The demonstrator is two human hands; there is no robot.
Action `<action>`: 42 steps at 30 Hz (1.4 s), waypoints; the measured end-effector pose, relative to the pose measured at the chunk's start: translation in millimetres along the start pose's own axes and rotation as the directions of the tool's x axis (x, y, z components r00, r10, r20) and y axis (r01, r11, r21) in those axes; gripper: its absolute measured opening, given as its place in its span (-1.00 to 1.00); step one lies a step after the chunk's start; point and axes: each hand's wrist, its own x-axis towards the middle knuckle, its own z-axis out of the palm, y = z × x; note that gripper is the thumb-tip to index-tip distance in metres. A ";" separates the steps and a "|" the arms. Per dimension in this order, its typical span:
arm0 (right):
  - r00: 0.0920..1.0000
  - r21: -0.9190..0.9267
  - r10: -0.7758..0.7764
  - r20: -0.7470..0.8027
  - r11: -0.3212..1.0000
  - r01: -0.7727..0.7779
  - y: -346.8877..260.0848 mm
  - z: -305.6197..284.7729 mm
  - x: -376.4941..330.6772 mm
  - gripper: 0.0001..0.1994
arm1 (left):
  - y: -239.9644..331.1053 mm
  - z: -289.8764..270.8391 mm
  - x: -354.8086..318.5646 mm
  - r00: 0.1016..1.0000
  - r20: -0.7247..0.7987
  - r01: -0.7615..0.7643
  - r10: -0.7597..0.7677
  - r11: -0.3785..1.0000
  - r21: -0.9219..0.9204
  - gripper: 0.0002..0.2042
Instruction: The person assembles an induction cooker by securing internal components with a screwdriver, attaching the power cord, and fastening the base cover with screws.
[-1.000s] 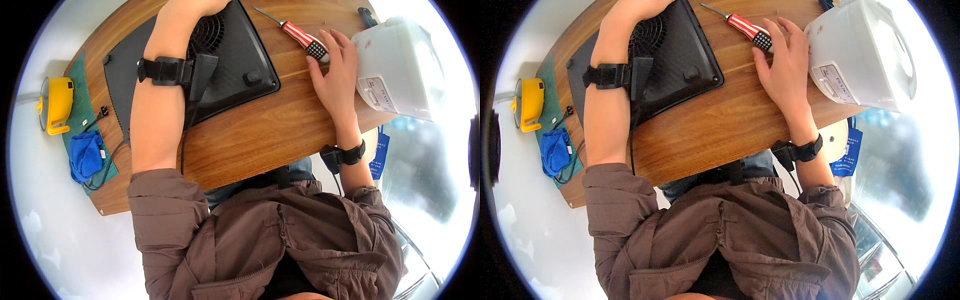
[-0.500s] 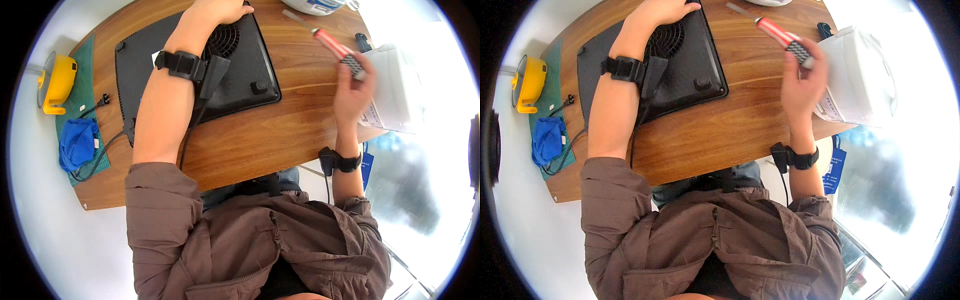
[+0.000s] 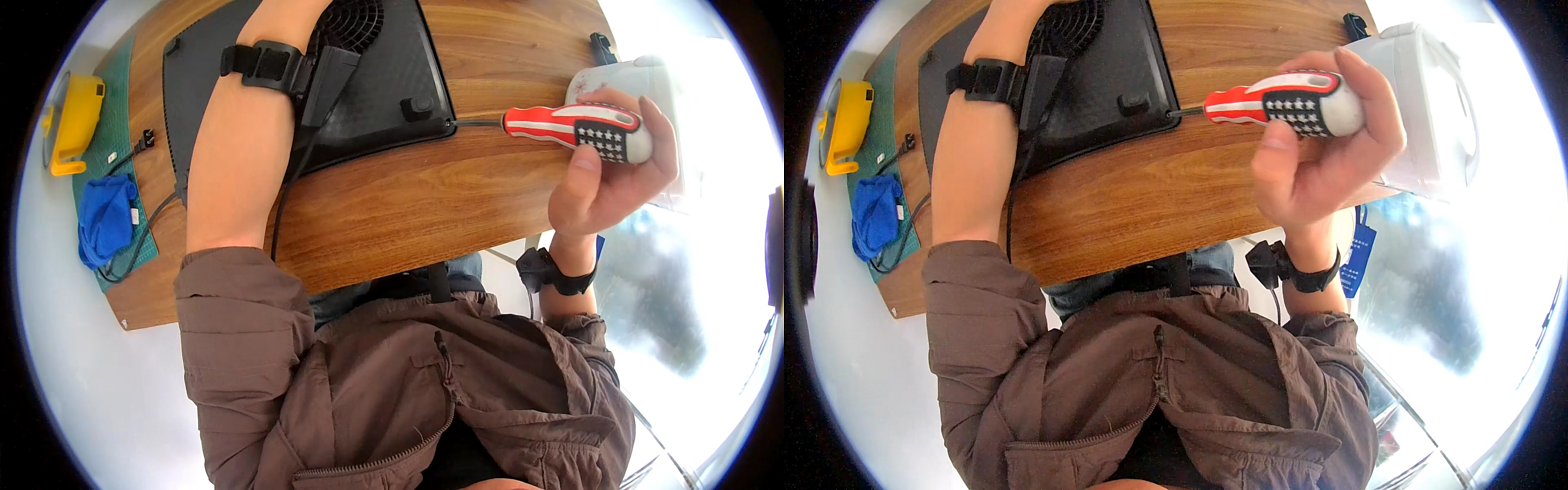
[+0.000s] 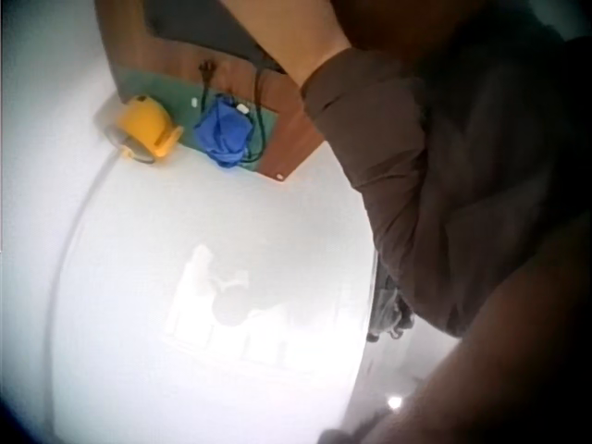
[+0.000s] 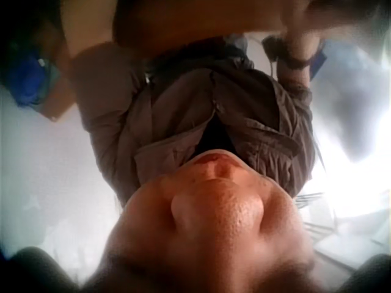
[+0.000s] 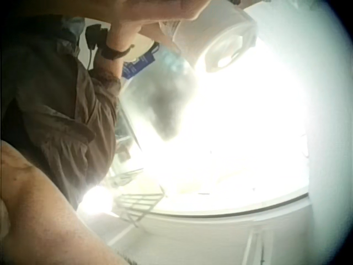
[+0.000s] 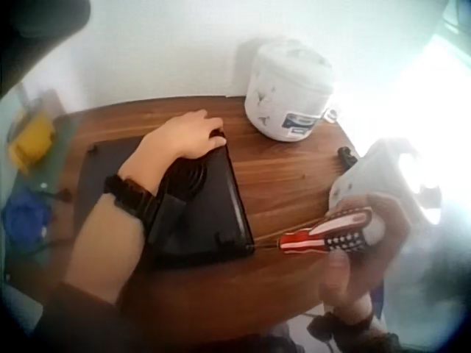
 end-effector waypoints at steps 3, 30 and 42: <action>0.997 -0.018 -0.044 0.062 0.999 0.045 7.1 0.9 -0.2 -0.38 | 4.6 7.8 6.4 0.998 -0.026 -0.055 0.054 0.998 -0.032 -0.51; 0.947 -0.059 0.190 0.260 0.982 -0.181 -10.5 9.3 35.2 -0.43 | 3.8 0.6 2.2 1.000 -0.005 -0.029 0.029 0.999 -0.023 -0.53; 0.990 0.171 0.037 0.136 0.983 -0.061 -2.4 4.3 31.6 -0.36 | 3.6 -4.5 -1.6 1.000 0.028 -0.004 0.006 0.999 -0.052 -0.56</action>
